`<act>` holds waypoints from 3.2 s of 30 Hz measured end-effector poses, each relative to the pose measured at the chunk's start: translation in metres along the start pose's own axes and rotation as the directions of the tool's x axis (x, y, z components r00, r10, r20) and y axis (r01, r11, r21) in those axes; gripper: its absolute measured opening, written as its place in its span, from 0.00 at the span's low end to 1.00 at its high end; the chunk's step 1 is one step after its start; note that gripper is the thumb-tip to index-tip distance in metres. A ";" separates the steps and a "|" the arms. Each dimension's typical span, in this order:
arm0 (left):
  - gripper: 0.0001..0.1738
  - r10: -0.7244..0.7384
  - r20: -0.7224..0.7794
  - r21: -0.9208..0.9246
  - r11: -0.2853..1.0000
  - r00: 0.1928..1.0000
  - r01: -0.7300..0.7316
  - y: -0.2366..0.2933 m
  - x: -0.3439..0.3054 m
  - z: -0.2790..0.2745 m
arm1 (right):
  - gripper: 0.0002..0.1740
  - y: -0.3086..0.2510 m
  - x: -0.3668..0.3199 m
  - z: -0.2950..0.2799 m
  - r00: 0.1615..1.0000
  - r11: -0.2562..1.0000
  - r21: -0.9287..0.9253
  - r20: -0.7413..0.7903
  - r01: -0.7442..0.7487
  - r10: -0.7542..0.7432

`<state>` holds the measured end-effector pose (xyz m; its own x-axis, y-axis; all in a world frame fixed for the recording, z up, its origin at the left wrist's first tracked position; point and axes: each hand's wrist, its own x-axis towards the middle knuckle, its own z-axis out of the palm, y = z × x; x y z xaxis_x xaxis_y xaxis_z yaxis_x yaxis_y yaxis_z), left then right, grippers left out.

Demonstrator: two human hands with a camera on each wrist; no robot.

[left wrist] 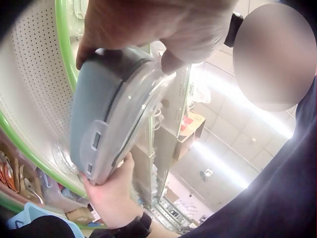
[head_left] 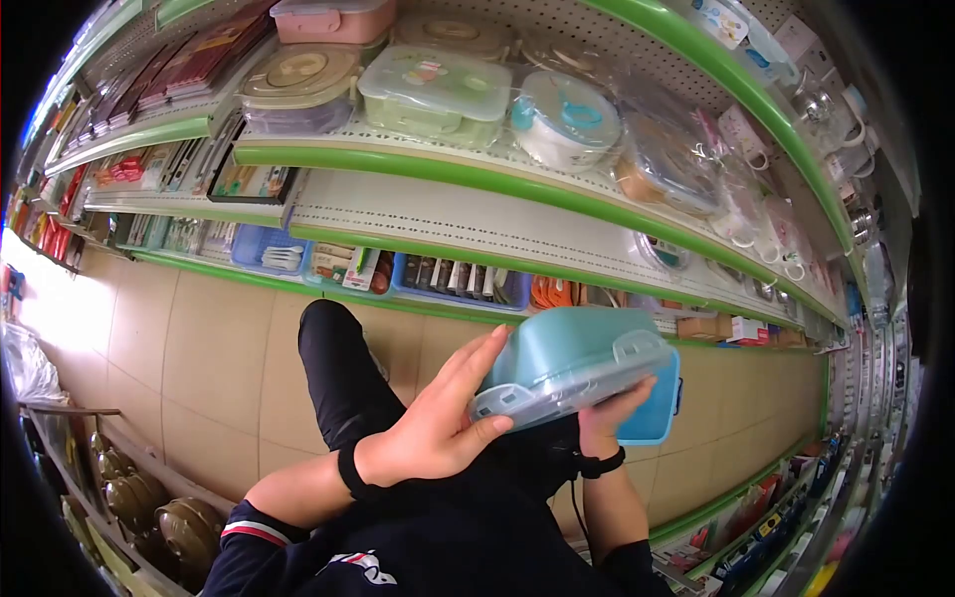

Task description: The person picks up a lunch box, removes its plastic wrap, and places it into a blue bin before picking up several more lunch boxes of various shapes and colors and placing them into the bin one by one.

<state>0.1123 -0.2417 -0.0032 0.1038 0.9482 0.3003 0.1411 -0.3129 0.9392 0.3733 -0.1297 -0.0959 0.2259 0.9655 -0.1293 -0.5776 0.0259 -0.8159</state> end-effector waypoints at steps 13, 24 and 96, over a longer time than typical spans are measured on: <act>0.57 0.123 0.180 -0.121 0.987 0.976 -0.102 -0.005 -0.004 -0.007 | 0.42 -0.056 0.000 -0.004 0.758 0.298 -0.697 0.591 0.652 -0.276; 0.60 0.241 -0.028 0.059 0.969 0.970 -0.239 -0.010 -0.006 0.005 | 0.42 -0.052 -0.025 0.004 0.776 0.470 -0.619 0.536 0.629 -0.332; 0.69 0.435 -0.269 0.187 0.899 0.860 -0.396 -0.042 -0.015 -0.026 | 0.32 -0.041 -0.073 0.010 0.926 0.963 -0.248 0.330 -0.103 0.184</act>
<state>0.0791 -0.2414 -0.0432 -0.1139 0.6938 0.7111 0.2701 -0.6671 0.6942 0.3729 -0.1984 -0.0473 -0.1558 0.9842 -0.0842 -0.3847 -0.1389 -0.9125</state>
